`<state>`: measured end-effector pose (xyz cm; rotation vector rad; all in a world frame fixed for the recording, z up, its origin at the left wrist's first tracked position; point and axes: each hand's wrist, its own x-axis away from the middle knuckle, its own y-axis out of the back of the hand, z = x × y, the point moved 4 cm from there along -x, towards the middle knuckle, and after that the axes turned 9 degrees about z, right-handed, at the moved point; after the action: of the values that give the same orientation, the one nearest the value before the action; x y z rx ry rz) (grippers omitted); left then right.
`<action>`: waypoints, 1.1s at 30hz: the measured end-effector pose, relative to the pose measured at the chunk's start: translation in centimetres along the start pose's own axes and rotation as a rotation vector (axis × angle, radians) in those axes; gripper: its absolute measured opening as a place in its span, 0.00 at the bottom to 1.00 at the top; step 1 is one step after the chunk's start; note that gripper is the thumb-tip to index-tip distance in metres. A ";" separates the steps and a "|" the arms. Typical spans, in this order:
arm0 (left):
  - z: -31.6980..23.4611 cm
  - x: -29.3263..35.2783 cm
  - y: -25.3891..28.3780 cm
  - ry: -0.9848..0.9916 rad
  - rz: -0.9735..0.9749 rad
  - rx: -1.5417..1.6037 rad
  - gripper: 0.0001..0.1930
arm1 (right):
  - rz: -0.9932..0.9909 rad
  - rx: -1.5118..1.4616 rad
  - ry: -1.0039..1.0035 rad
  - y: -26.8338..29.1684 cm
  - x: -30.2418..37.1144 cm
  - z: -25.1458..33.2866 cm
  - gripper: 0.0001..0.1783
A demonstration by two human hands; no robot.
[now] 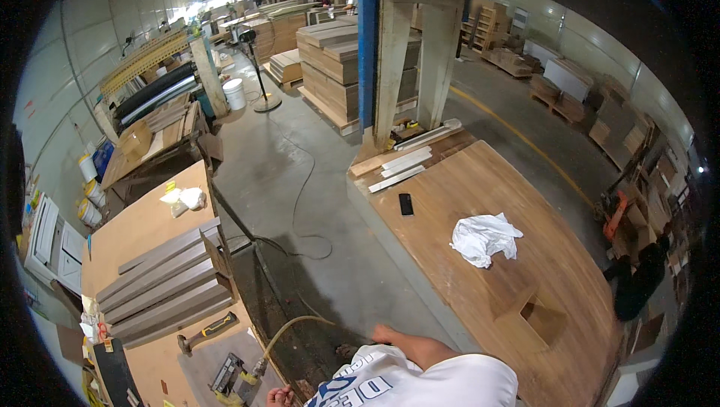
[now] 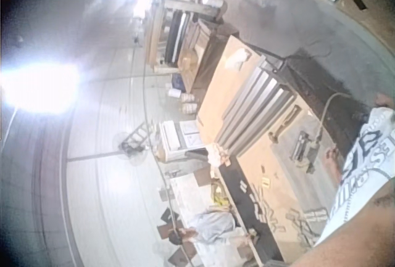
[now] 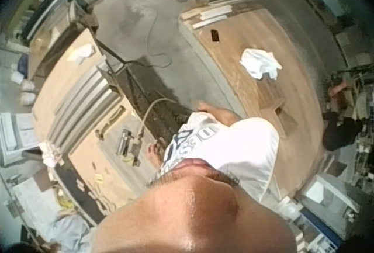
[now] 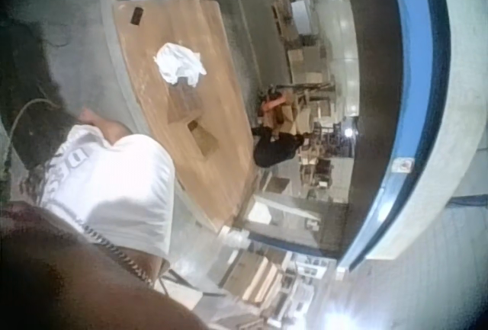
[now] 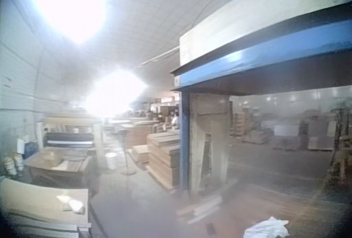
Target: Assembling wooden furniture components using a nail gun and hammer in a manufacturing setting.
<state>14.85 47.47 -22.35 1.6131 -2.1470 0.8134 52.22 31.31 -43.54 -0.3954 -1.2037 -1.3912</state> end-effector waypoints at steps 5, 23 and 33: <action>-1.0 0.6 0.1 0.018 0.101 0.036 0.09 | 0.047 0.223 0.049 -3.3 -3.4 -3.5 0.19; 4.8 -4.7 3.7 -0.029 0.069 -0.030 0.25 | -0.011 -0.037 0.066 -1.6 -3.2 1.8 0.20; 6.1 4.7 4.5 -0.134 -0.391 0.217 0.13 | -0.418 -0.112 0.995 7.4 1.6 32.1 0.13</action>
<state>9.57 41.02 -25.52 2.1632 -1.7796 0.8512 45.31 58.39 -26.07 0.4796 -0.3807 -1.6932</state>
